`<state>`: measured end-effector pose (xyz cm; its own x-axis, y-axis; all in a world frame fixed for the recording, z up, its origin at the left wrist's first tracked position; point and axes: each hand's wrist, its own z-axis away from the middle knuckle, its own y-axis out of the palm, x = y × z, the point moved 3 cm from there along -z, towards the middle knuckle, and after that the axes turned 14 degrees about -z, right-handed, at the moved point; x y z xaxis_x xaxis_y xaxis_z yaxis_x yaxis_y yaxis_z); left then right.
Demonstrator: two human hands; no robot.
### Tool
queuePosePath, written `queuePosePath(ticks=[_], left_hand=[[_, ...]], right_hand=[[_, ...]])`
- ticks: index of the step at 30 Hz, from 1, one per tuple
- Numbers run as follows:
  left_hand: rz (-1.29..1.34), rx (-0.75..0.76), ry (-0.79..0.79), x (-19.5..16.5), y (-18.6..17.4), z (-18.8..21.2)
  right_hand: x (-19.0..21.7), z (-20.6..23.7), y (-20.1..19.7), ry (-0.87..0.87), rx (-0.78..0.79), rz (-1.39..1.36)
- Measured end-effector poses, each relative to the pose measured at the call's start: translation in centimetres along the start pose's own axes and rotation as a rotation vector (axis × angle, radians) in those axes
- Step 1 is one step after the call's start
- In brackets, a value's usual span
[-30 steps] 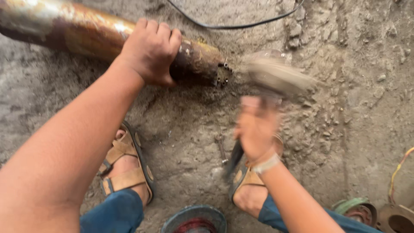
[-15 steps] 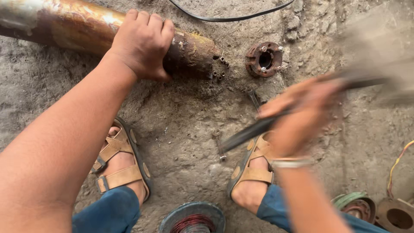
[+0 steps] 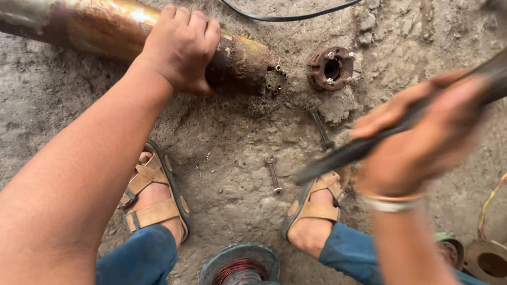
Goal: The person sits on the ground and uses a hammer and wrench to work on a rusty metal cylinder. They repeatedly strike the cylinder's end, adjust small metal pieces, and insert a smaller cylindrical component into the larger one.
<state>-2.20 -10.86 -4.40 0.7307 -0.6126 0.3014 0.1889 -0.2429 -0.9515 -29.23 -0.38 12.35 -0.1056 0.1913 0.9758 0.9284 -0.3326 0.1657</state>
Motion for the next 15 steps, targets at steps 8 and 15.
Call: queuePosePath(ticks=[8, 15], left_hand=[[-0.029, 0.032, 0.022, 0.0, -0.6, -0.3], [0.032, 0.021, 0.008, 0.1, -0.5, -0.8]], right_hand=[[-10.0, 4.7, 0.0, 1.138, -0.079, 0.378], [-1.1, 0.2, -3.4, 0.364, 0.014, 0.084]])
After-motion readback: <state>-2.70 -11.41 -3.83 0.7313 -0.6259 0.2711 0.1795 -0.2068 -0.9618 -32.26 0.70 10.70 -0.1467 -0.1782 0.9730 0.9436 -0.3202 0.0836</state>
